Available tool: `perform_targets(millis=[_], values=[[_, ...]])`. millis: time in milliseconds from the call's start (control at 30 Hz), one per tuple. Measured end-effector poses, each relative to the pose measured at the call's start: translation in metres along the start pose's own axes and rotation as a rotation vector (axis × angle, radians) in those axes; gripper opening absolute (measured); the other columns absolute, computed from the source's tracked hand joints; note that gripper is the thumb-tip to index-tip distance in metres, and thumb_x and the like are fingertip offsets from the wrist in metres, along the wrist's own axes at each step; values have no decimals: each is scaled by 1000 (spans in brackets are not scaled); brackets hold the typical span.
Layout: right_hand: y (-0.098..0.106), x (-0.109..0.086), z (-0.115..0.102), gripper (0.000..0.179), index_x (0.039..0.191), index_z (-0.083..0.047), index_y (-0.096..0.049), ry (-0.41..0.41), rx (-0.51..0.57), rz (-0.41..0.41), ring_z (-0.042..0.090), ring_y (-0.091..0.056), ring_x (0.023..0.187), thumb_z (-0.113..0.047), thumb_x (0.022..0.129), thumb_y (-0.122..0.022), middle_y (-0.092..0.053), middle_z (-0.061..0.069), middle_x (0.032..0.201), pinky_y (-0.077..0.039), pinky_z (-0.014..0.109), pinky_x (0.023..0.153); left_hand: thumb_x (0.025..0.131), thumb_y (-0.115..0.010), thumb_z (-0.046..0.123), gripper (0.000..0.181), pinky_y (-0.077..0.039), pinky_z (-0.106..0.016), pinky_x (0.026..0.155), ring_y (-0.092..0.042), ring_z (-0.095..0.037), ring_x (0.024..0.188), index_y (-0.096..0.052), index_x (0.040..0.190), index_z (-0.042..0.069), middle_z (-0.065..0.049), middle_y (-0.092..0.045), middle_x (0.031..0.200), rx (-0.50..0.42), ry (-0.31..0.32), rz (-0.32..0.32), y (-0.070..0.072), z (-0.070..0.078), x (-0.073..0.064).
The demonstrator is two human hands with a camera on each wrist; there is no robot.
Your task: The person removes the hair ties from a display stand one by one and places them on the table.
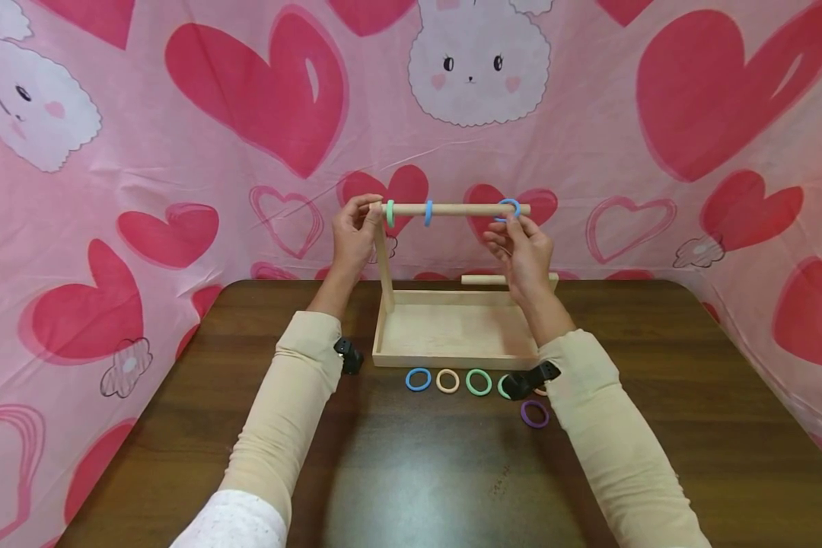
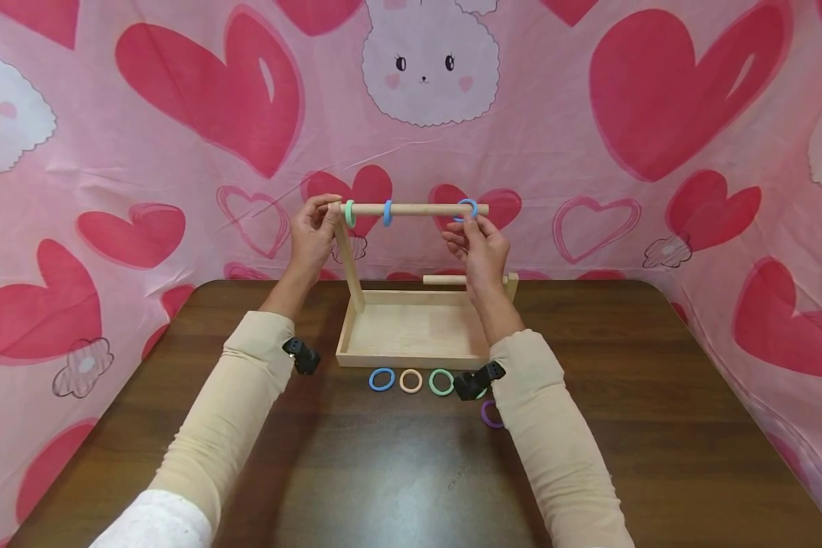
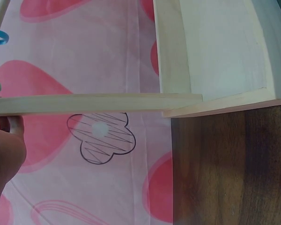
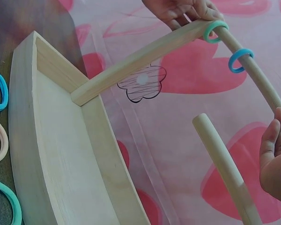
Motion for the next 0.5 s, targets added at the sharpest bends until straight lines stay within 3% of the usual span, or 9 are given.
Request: perform_targets(millis=[500], values=[[8, 1, -5, 16, 99, -9, -66, 4, -2, 28, 7, -72, 61, -16, 105, -53, -74, -3, 71, -58, 18, 62, 98, -62, 0, 22, -51, -16, 77, -60, 3, 79, -62, 115, -13, 17, -64, 82, -2, 3, 9, -1, 1, 0]])
Point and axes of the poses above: each hand's wrist, its own x-axis towards the middle knuckle, its own y-axis out of the back of the hand, z = x × y, the point moved 3 cm from there along x, towards the middle knuckle
